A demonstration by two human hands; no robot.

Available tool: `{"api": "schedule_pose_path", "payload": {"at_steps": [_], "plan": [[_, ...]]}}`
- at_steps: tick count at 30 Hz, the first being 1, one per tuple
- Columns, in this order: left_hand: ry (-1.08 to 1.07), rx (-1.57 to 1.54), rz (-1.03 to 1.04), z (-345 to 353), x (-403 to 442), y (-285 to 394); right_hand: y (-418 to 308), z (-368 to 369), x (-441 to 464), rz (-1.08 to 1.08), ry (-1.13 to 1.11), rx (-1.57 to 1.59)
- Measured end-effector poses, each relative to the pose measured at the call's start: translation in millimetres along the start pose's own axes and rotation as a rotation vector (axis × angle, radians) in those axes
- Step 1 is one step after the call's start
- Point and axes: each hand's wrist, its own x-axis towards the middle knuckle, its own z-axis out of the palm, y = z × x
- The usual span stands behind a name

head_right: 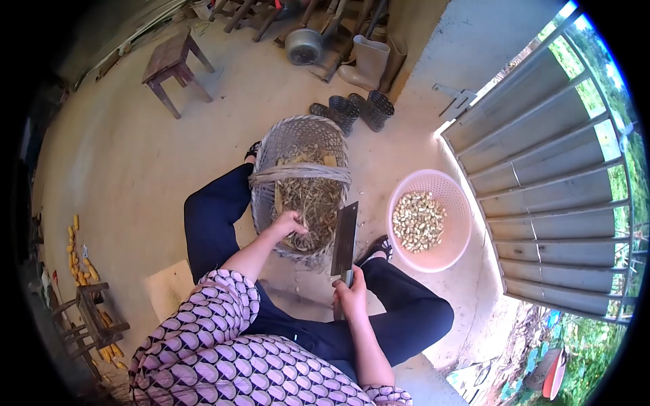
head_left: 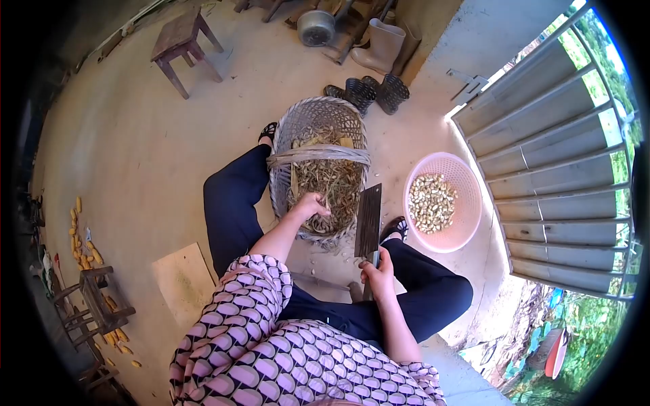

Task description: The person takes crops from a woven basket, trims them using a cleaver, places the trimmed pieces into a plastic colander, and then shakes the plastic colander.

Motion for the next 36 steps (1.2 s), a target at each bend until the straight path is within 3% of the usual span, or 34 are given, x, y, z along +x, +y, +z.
{"api": "schedule_pose_path", "payload": {"at_steps": [1, 3, 5, 7, 8, 11, 15, 24, 30, 36], "plan": [[-0.003, 0.003, 0.017, 1, 5, -6, 2, -1, 1, -0.018, -0.009, -0.011], [0.191, 0.159, 0.109, 0, 20, -26, 2, -1, -1, -0.042, 0.007, -0.017], [0.229, 0.129, 0.117, 18, -12, 13, 2, 1, -1, -0.030, -0.003, -0.027], [0.239, -0.081, 0.031, 30, -41, 46, 3, 3, -3, -0.038, -0.014, -0.035], [0.151, -0.188, 0.008, 25, -32, 32, 3, 3, -4, -0.036, -0.020, -0.043], [0.190, -0.424, -0.011, 30, -44, 36, 2, 7, -9, -0.066, -0.047, -0.066], [0.219, -0.491, 0.057, 32, -45, 30, -3, 12, -17, -0.125, -0.071, -0.134], [0.345, -0.409, 0.116, 26, -32, 14, -12, 13, -23, -0.403, -0.080, -0.833], [0.368, -0.288, 0.158, 19, -24, 1, -13, 12, -24, -0.518, -0.080, -0.962], [0.392, -0.368, 0.157, 14, -16, -4, -12, 10, -25, -0.553, -0.088, -0.982]]}}
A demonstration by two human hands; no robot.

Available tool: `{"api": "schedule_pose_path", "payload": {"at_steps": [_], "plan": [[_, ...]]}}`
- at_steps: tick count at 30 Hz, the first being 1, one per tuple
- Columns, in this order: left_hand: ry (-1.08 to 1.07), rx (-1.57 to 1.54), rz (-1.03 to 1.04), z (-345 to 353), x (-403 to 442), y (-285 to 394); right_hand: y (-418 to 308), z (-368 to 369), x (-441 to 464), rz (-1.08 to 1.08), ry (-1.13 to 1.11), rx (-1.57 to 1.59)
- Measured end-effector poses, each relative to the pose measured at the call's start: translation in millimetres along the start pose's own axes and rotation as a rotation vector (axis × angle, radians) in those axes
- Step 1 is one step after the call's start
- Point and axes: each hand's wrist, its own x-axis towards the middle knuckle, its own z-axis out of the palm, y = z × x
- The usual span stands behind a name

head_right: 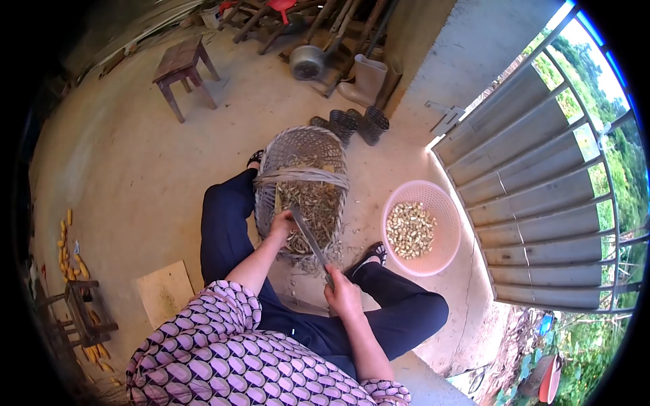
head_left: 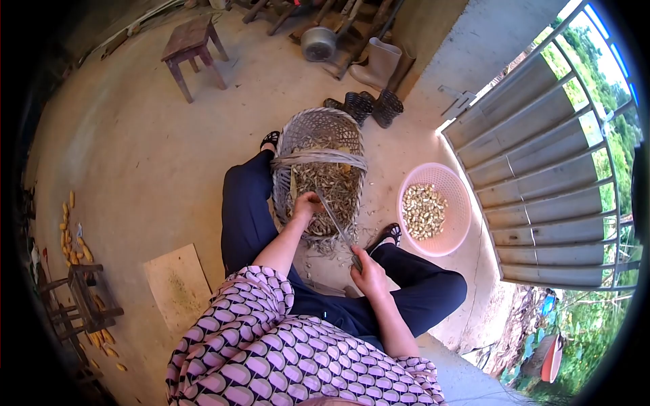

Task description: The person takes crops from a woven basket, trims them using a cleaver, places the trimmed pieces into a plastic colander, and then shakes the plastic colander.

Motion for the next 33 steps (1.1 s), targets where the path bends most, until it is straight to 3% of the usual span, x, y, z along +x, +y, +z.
{"api": "schedule_pose_path", "payload": {"at_steps": [7, 9, 13, 17, 22, 29, 33], "plan": [[-0.021, -0.004, 0.043, 1, -8, 10, 3, 3, 1, 0.020, -0.006, 0.004], [-0.126, 0.189, 0.050, 6, -15, 14, 4, 4, 1, 0.072, 0.000, 0.026], [-0.382, -0.040, 0.026, 22, -32, 18, 24, 18, 11, 0.332, -0.044, 0.162], [-0.266, -0.213, 0.041, 20, -36, 31, 24, 14, 7, 0.430, -0.009, 0.356], [-0.247, -0.186, -0.042, 12, -20, 15, 23, 19, 5, 0.450, -0.016, 0.446], [-0.015, -0.194, -0.133, 9, -23, 15, 11, 14, 5, 0.336, -0.019, 0.540], [-0.033, -0.285, -0.123, 10, -16, 1, 11, 15, 5, 0.261, -0.022, 0.492]]}}
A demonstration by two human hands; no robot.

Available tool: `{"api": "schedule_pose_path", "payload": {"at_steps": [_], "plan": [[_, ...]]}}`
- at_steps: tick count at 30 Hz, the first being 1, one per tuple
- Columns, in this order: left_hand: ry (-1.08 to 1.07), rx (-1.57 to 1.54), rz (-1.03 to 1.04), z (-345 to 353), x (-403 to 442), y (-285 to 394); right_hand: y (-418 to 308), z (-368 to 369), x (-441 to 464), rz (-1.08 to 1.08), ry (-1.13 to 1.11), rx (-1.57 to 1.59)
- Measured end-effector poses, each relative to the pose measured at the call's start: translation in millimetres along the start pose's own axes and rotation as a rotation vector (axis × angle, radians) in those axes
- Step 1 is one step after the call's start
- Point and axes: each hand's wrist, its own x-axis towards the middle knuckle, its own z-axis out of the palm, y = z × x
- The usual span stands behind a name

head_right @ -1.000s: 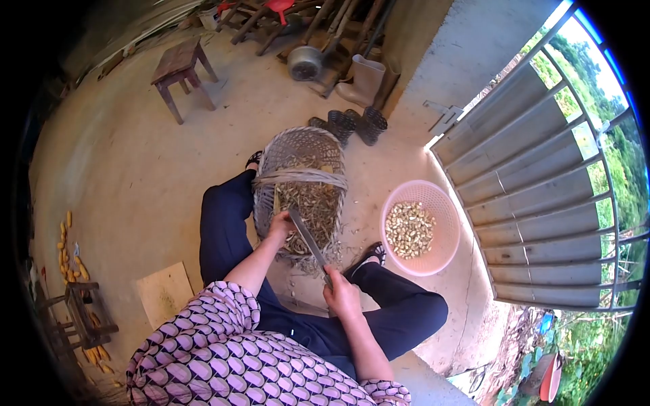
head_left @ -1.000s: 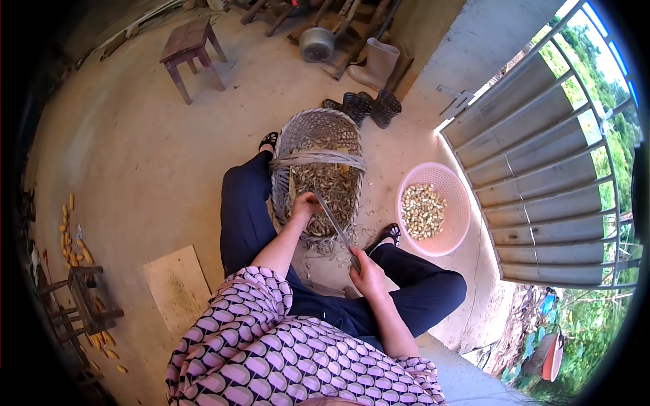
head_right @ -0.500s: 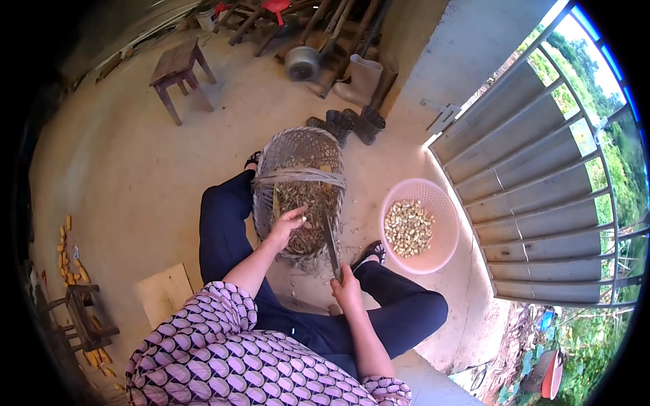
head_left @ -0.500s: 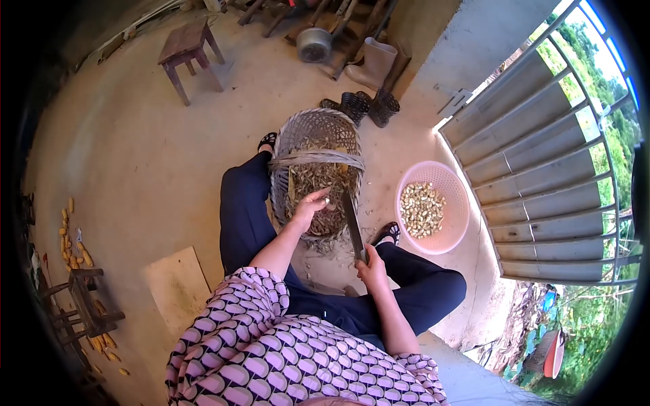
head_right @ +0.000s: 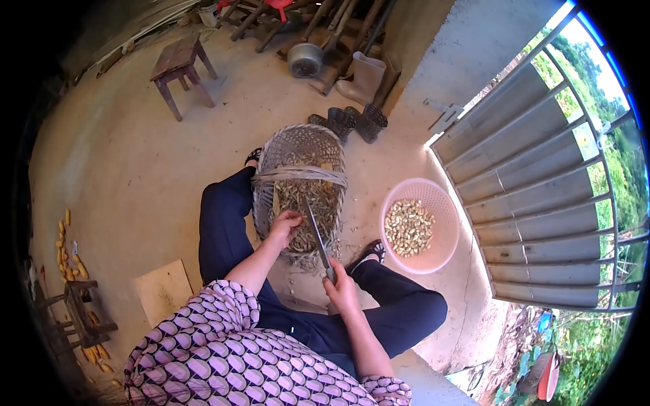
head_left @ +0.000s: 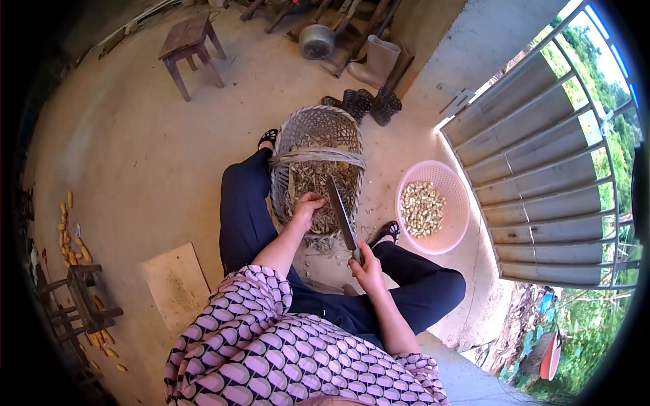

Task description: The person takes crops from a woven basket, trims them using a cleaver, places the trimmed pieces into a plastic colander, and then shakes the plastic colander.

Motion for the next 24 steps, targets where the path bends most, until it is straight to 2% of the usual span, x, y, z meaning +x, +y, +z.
{"api": "schedule_pose_path", "payload": {"at_steps": [4, 6, 8, 10, 14, 15, 16, 17, 18, 20, 21, 24], "plan": [[-0.010, 0.032, 0.016, 4, -5, 3, -1, -1, 0, 0.007, -0.026, -0.027], [0.002, 0.133, -0.072, 7, -11, 10, -4, -1, 0, 0.020, -0.032, -0.011], [0.003, 0.100, -0.070, 10, -11, 9, -1, 0, 0, 0.038, -0.037, 0.007], [0.001, 0.069, -0.069, 10, -11, 6, 5, -1, 2, 0.006, -0.030, -0.150], [0.057, 0.102, 0.034, 18, -15, 8, -3, 1, 1, -0.014, 0.003, -0.266], [-0.026, 0.143, 0.047, 25, -22, 15, 1, 1, 4, -0.009, 0.002, -0.264], [-0.111, 0.186, 0.059, 30, -26, 21, 8, 2, 9, 0.056, -0.007, -0.225], [-0.264, 0.154, -0.022, 33, -26, 24, 12, 2, 12, 0.122, -0.016, -0.183], [-0.304, 0.079, -0.045, 40, -26, 28, 12, 3, 11, 0.190, 0.032, -0.025], [-0.208, -0.030, -0.008, 40, -18, 38, 10, 0, 12, 0.298, 0.068, 0.168], [-0.152, -0.012, -0.068, 32, -13, 48, 17, 0, 13, 0.303, 0.089, 0.271], [-0.081, 0.172, 0.031, 7, 10, 65, 15, -7, 12, 0.270, 0.124, 0.349]]}}
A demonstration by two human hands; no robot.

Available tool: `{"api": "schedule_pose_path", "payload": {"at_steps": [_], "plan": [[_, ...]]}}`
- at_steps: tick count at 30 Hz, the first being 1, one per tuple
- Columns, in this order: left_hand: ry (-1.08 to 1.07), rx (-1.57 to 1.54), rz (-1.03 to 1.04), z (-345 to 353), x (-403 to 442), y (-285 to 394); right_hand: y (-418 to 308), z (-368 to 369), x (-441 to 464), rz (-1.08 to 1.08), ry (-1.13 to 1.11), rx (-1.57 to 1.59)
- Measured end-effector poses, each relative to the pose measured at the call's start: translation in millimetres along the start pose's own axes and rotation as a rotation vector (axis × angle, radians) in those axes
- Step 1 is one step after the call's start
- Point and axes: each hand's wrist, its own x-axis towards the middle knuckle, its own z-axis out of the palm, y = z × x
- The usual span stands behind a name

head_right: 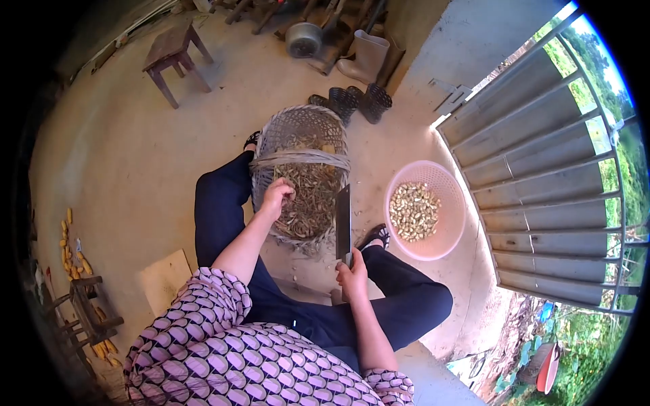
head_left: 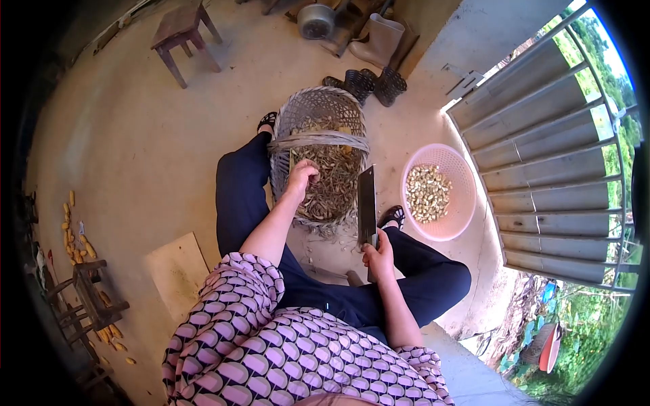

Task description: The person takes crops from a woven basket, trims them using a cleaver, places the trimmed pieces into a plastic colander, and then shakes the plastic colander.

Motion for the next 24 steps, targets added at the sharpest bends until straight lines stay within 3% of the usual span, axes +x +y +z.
{"api": "schedule_pose_path", "payload": {"at_steps": [2, 3, 4, 5, 7, 9, 10, 12, 14, 16, 18, 20, 22, 23, 24], "plan": [[0.010, 0.262, 0.175, 5, 11, 11, -1, 0, 1, -0.006, 0.001, 0.045], [-0.036, 0.264, 0.296, 10, 22, 9, -3, 1, 2, 0.000, 0.002, 0.063], [-0.036, 0.266, 0.285, 21, 19, 23, -5, 1, 1, 0.006, 0.005, 0.079], [0.133, 0.742, 0.776, 36, 5, 51, -7, 1, 1, 0.018, 0.005, 0.079], [0.312, 1.227, 1.252, 54, -2, 83, -11, 3, 3, 0.005, -0.010, 0.084], [0.070, 1.121, 1.247, 61, 6, 93, -11, 4, 5, 0.017, -0.011, 0.110], [0.068, 1.127, 1.236, 60, 11, 84, -12, 4, 5, 0.017, -0.004, 0.135], [-0.355, 0.644, 0.359, 52, 22, 46, -13, 4, 6, 0.041, 0.002, 0.144], [-0.391, 0.476, -0.175, 33, 29, 0, -13, 3, 9, 0.036, 0.004, 0.157], [-0.255, 0.374, -0.507, -8, 55, -58, -17, 4, 8, 0.066, 0.022, 0.159], [-0.063, 0.391, -0.670, -36, 73, -72, -20, 2, 10, 0.094, 0.040, 0.158], [0.130, 0.408, -0.594, -61, 85, -84, -21, 1, 11, 0.108, -0.004, 0.168], [0.160, 0.598, -0.044, -87, 94, -111, -26, 1, 13, 0.121, -0.009, 0.145], [0.159, 0.601, -0.057, -93, 95, -120, -29, 3, 14, 0.137, -0.008, 0.136], [0.084, 0.912, -0.106, -94, 92, -121, -32, 4, 15, 0.156, -0.009, 0.128]]}}
